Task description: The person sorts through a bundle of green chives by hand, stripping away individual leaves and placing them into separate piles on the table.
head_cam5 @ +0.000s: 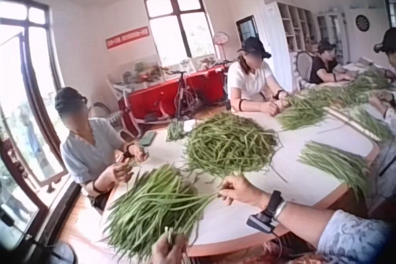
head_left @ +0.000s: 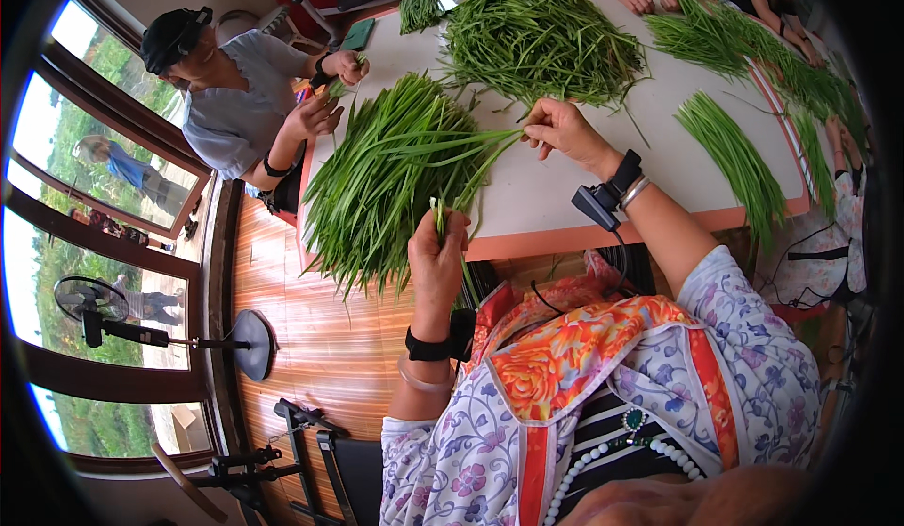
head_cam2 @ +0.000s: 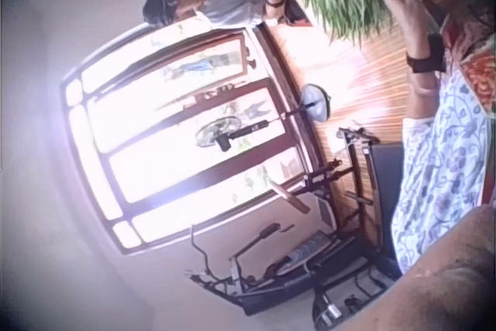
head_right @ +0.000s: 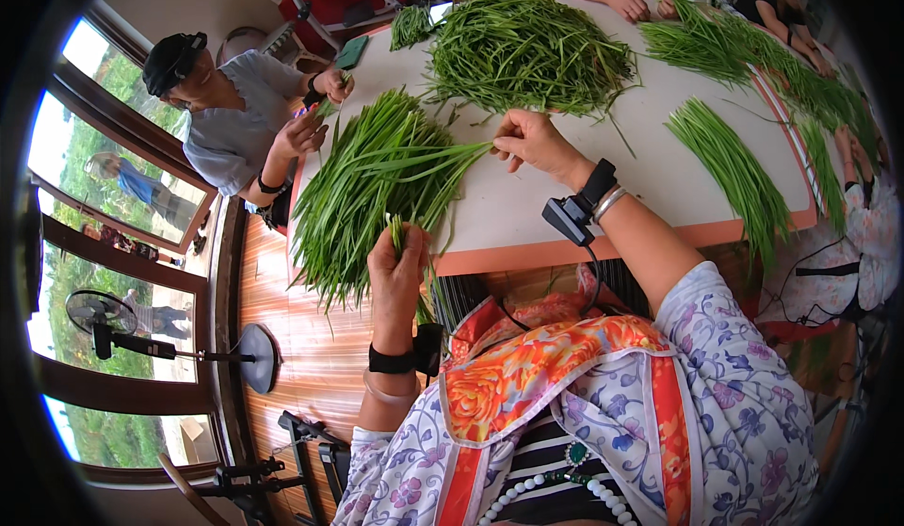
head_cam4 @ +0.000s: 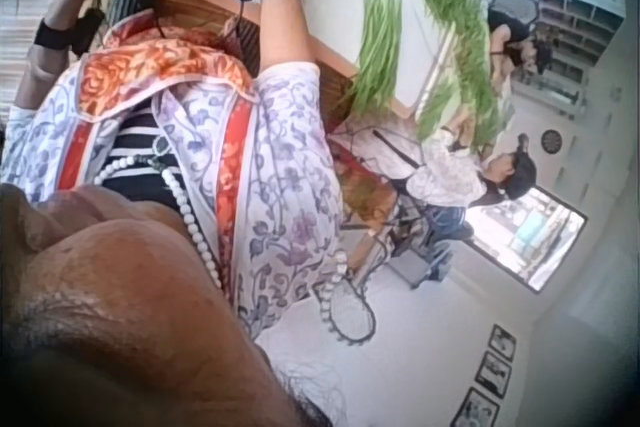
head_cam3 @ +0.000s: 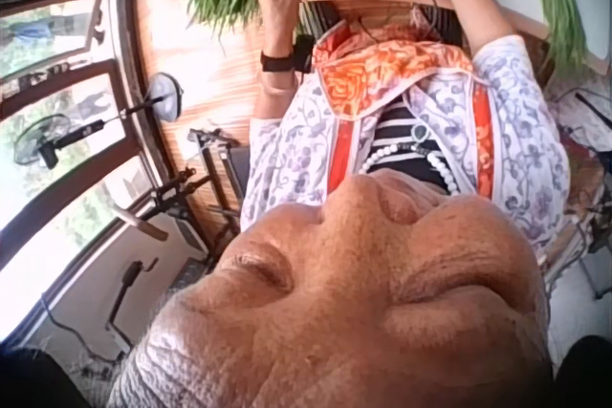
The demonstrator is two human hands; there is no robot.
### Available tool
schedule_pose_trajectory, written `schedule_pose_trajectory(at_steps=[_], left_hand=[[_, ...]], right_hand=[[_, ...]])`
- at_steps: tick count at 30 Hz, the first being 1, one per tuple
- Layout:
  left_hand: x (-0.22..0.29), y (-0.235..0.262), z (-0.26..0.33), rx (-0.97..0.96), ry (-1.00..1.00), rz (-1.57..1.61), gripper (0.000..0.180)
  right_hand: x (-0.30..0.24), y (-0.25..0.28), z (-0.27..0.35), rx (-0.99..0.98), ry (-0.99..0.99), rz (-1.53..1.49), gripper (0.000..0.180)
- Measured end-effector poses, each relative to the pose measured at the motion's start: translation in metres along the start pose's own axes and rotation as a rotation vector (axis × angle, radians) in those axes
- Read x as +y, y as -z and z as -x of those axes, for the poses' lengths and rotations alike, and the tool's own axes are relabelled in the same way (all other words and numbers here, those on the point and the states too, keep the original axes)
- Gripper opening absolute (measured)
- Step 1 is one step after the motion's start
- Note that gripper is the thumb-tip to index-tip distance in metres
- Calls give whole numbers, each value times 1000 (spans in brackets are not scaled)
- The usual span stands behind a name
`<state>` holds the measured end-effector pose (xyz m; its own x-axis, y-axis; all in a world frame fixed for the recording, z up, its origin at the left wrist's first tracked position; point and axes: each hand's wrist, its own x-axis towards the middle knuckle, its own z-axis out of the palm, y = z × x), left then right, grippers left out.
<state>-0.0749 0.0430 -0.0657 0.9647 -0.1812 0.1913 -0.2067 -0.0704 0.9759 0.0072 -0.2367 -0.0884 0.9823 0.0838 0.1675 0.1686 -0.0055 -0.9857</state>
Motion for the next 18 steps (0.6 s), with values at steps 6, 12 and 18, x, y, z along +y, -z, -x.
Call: schedule_pose_trajectory(at_steps=[6, 12, 18], left_hand=[[24, 5, -19, 72, -244, -281, 8], [34, -14, -30, 59, -538, -601, 45], [11, -18, -24, 6, -629, -838, 31]], right_hand=[[-25, -6, 12, -91, 98, 35, 6], [-58, -34, 36, -197, 240, 267, 4], [-71, -47, 45, -254, 266, 216, 6]])
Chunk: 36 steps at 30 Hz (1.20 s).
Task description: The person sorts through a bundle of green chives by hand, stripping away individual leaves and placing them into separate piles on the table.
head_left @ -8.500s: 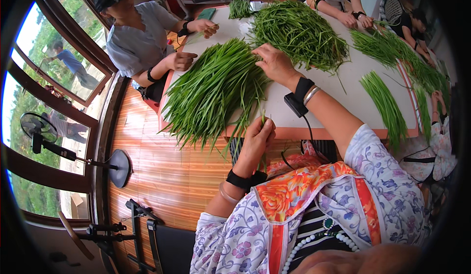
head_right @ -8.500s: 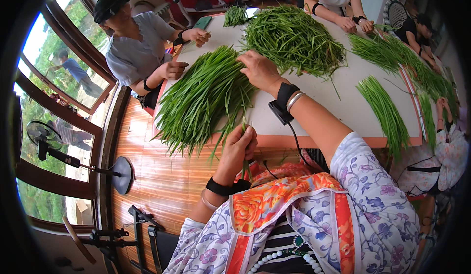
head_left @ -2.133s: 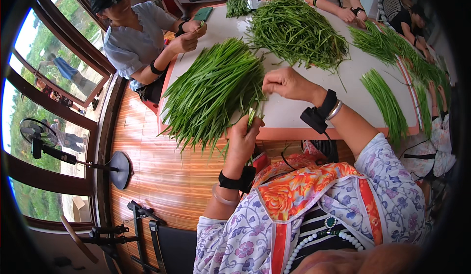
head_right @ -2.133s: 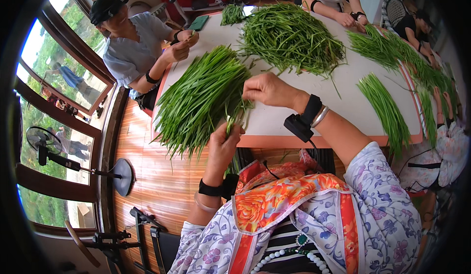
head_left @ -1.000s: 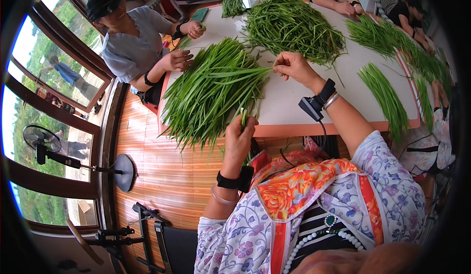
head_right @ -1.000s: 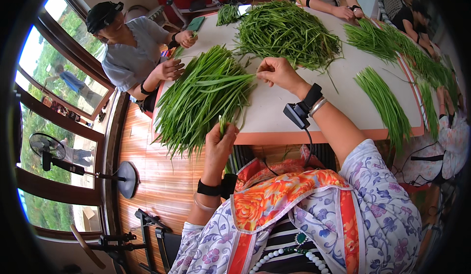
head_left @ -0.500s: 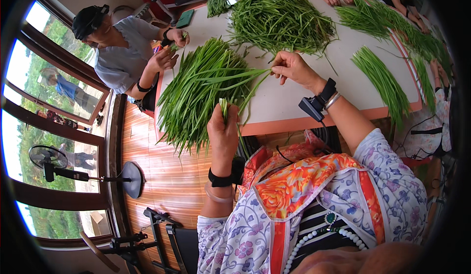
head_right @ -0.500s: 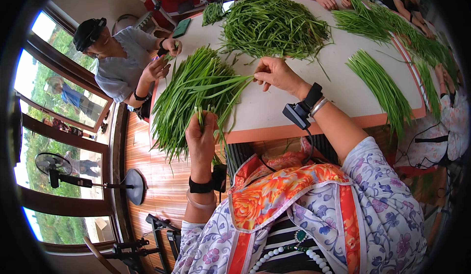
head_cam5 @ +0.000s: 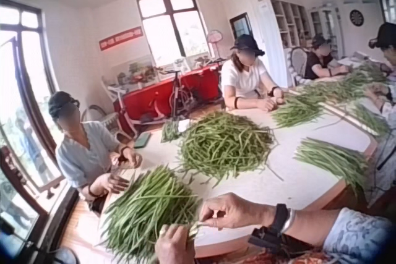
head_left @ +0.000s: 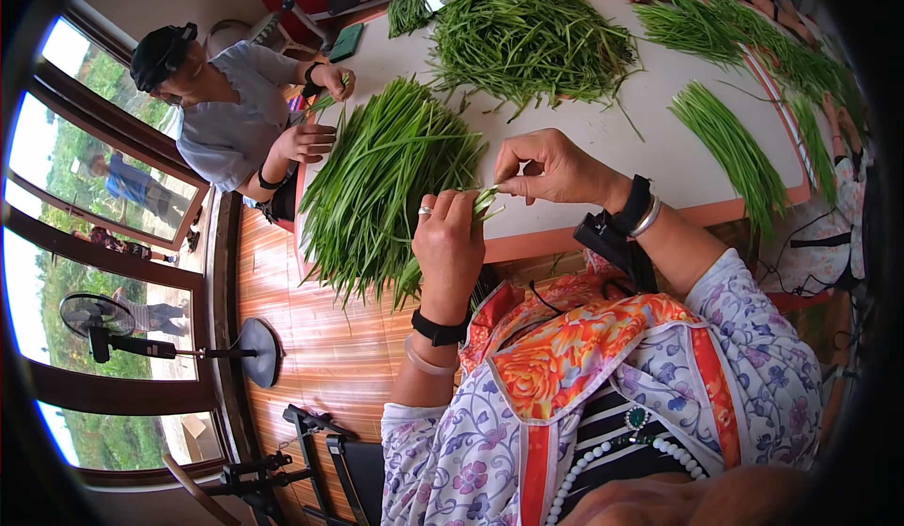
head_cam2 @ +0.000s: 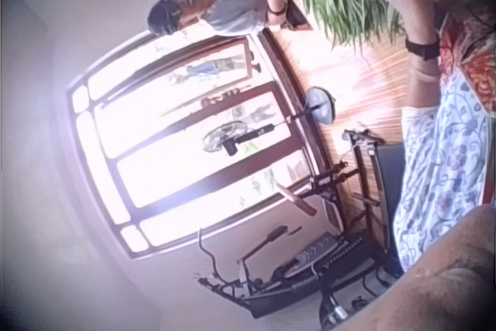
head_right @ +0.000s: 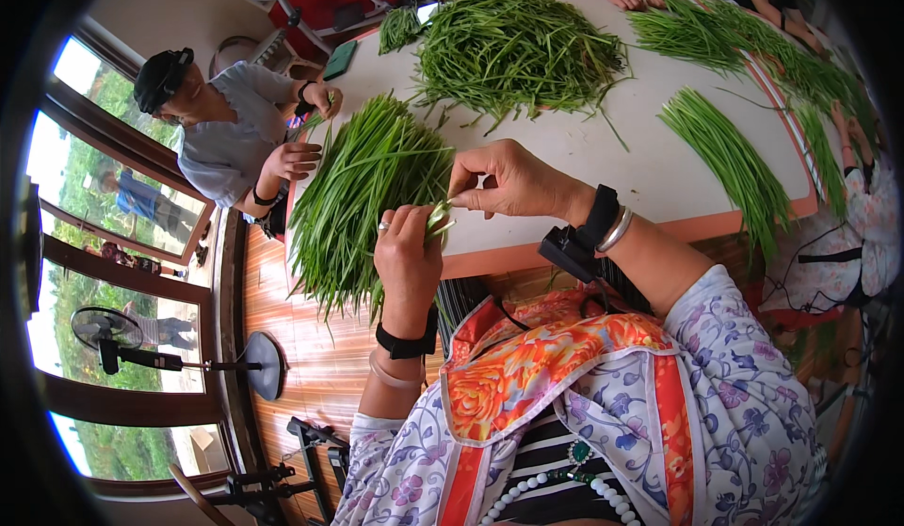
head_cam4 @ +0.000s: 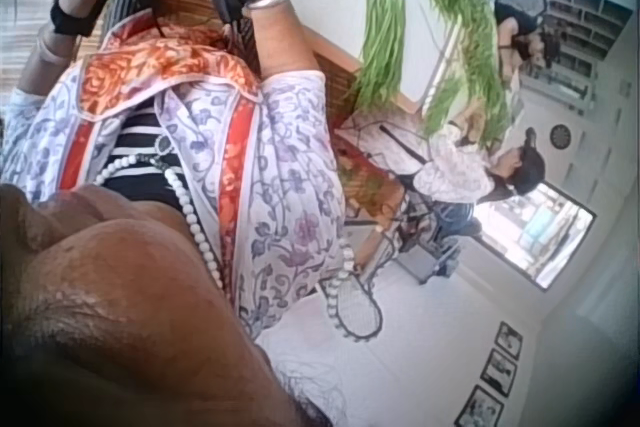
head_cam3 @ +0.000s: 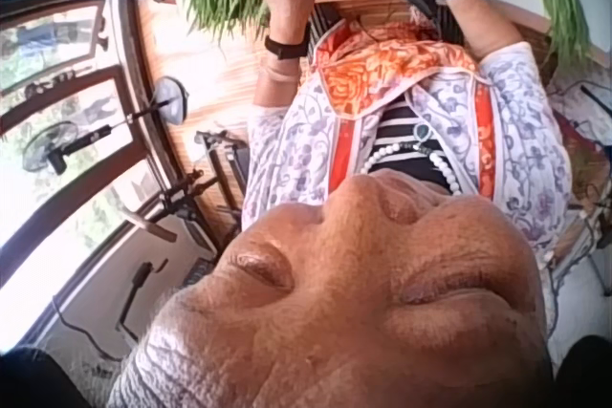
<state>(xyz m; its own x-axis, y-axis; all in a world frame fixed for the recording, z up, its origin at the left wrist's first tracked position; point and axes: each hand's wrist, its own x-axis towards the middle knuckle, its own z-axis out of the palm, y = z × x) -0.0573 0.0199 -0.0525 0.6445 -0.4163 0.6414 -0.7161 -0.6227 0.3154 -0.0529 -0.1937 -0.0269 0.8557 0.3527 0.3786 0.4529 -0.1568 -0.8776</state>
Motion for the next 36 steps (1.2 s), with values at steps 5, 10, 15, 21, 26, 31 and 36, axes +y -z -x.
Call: schedule_pose_trajectory(at_steps=[5, 10, 15, 21, 26, 31, 36], left_hand=[[1, 25, 8, 56, 125, 49, 27], [8, 59, 9, 53, 469, 553, 3], [-4, 53, 15, 74, 530, 675, 12], [-9, 37, 25, 3, 552, 769, 15], [-14, 23, 21, -25, 573, 790, 15], [-8, 9, 14, -9, 576, 665, 12], [-10, -22, 4, 62, 294, 414, 13]], right_hand=[[58, 19, -25, 231, -134, 273, 15], [108, 15, -42, 202, 7, 466, 31], [116, 9, -57, 77, -85, 394, 38], [112, 5, -61, 44, -297, 192, 19], [116, 22, -33, 122, -312, -55, 8], [81, 27, -5, 137, -299, -32, 6], [34, 9, 6, 77, -233, -8, 5]])
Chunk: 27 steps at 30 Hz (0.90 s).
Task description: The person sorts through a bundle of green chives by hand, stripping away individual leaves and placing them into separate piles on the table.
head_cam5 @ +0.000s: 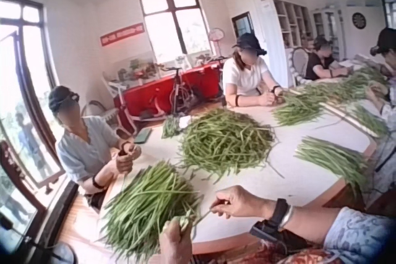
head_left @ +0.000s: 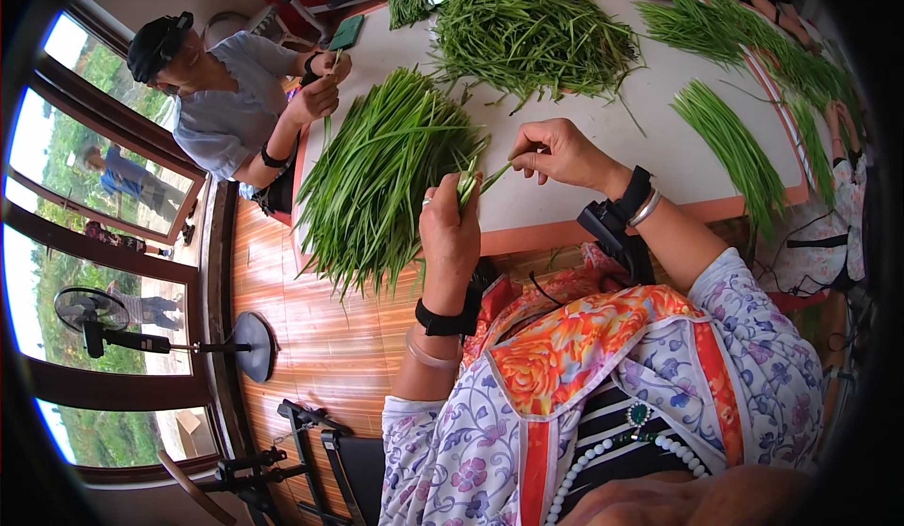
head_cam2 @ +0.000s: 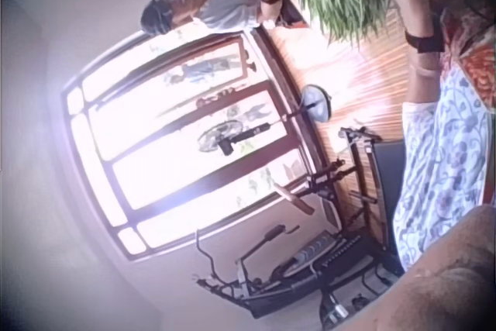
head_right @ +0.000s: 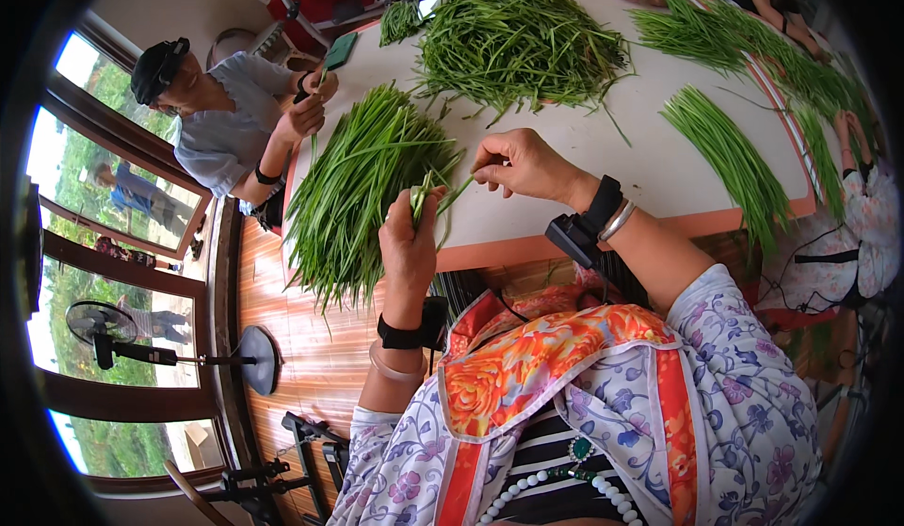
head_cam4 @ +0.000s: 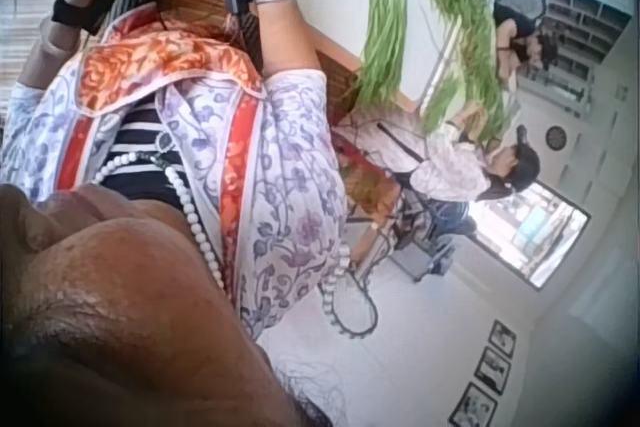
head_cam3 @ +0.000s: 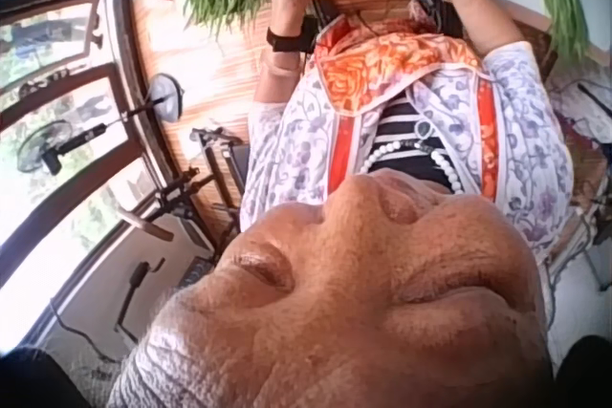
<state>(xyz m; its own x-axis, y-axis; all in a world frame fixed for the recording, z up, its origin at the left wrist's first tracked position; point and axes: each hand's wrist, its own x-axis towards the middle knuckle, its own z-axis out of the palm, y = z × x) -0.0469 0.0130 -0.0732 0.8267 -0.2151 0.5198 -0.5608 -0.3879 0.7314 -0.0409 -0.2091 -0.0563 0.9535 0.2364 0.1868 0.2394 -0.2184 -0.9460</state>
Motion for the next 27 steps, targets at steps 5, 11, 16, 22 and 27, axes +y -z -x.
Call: schedule_pose_trajectory(at_steps=[5, 11, 16, 22, 27], left_hand=[[9, -9, 0, -98, -71, -25, 9], [21, 2, 6, -250, 330, 363, 8], [18, 18, 12, -232, 620, 690, 18], [17, 21, 25, -152, 517, 703, 18], [23, 37, 27, -171, 568, 737, 18]], right_hand=[[-26, -9, 6, -67, 49, -4, 3], [-29, -9, 5, -128, 19, -84, 5], [8, 3, -20, 112, -3, 54, 14], [39, -4, -54, 189, -9, 175, 22], [40, -12, -66, 112, -1, 164, 12]])
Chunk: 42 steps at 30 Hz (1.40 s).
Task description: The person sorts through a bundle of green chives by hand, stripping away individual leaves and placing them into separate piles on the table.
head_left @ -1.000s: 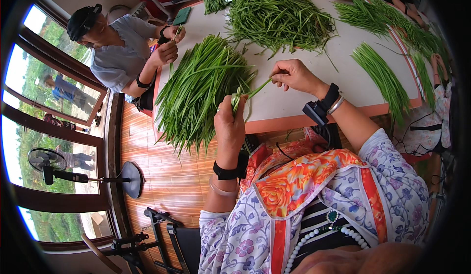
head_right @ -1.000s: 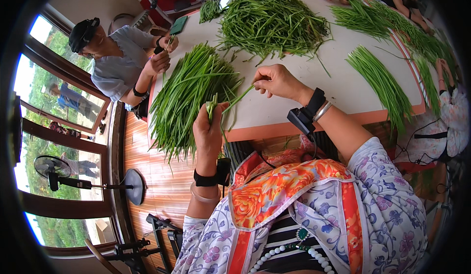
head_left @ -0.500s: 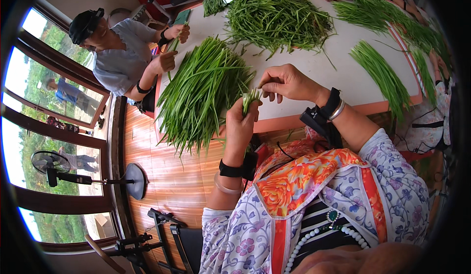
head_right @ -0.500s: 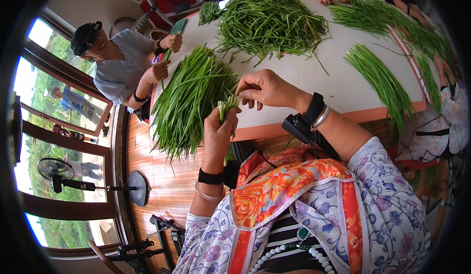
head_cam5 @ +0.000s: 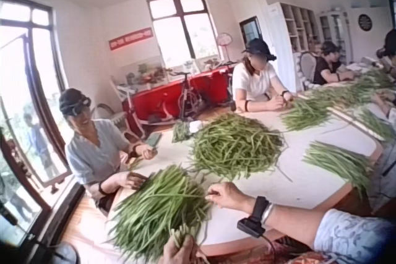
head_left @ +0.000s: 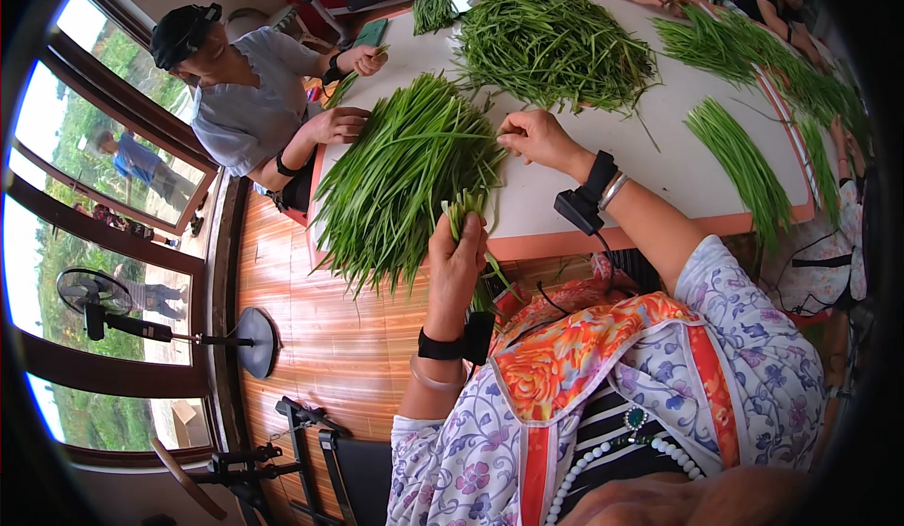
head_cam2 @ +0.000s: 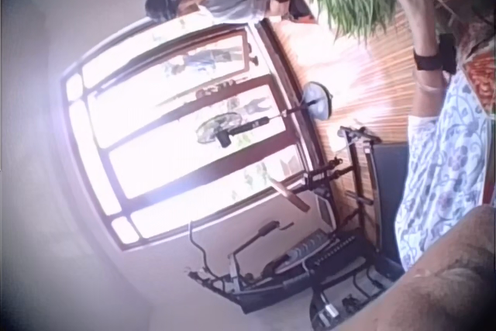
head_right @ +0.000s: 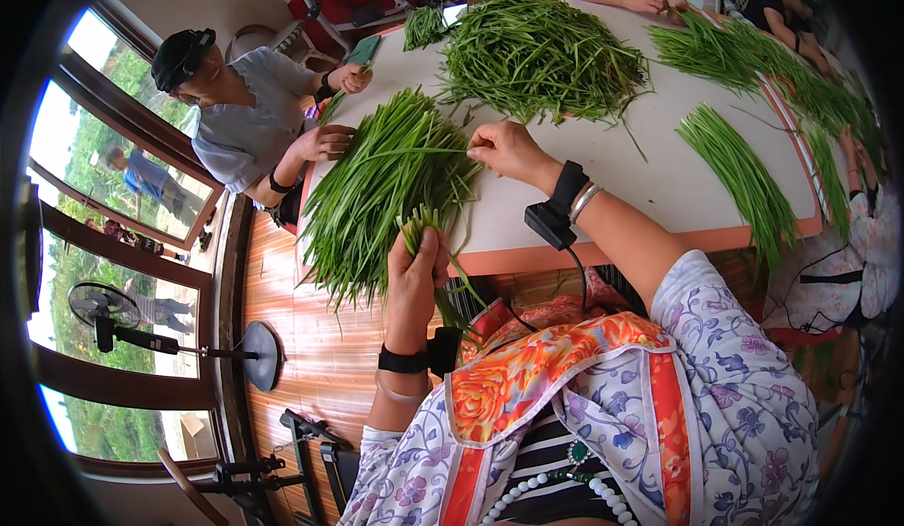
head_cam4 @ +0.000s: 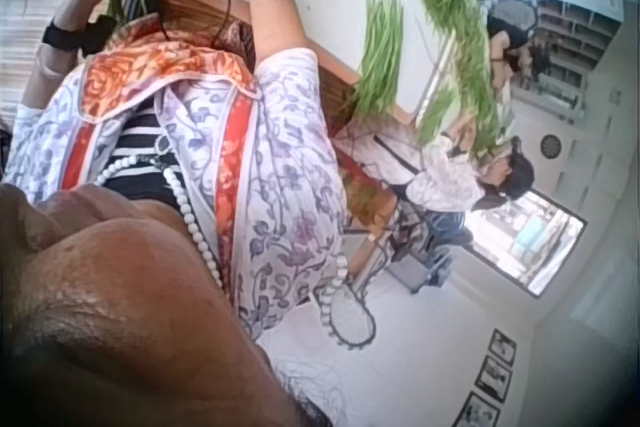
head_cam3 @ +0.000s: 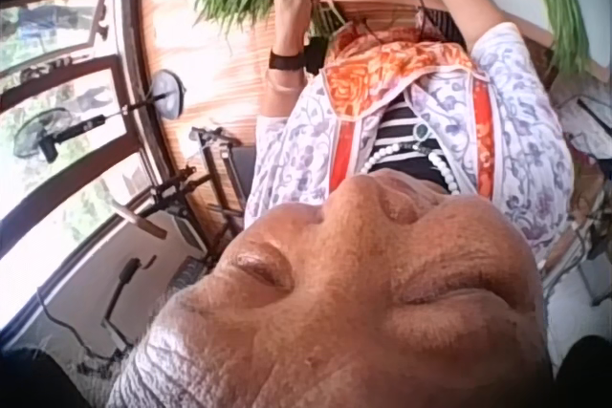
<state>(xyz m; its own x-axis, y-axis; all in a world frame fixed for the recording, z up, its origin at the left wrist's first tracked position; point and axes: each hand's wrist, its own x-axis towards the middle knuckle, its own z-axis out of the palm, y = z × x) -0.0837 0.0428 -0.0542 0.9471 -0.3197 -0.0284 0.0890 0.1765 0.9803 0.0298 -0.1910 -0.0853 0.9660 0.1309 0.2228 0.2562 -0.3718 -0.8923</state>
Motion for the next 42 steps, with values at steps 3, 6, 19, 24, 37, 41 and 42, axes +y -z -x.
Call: schedule_pose_trajectory(at_steps=[3, 6, 19, 24, 37, 41, 42], left_hand=[[3, 5, 3, 88, -129, -217, 13], [7, 10, 4, 135, -320, -415, 15], [14, 5, 6, 157, -493, -938, 15], [0, 29, 6, 99, -407, -540, 9], [1, 28, 16, 106, -163, -186, 8], [-1, 29, 15, 105, -161, -186, 8], [-1, 28, 14, 103, -169, -181, 8]], right_hand=[[-9, -4, 5, 41, 23, -59, 13], [-39, -11, 26, -61, 92, -55, 13], [-77, -17, 40, -449, 519, 141, 16], [-70, -3, -8, -110, 504, 396, 9], [-35, -16, -80, -5, 464, 777, 22], [-35, -14, -78, 17, 511, 704, 14], [-34, -12, -77, 17, 511, 705, 14]])
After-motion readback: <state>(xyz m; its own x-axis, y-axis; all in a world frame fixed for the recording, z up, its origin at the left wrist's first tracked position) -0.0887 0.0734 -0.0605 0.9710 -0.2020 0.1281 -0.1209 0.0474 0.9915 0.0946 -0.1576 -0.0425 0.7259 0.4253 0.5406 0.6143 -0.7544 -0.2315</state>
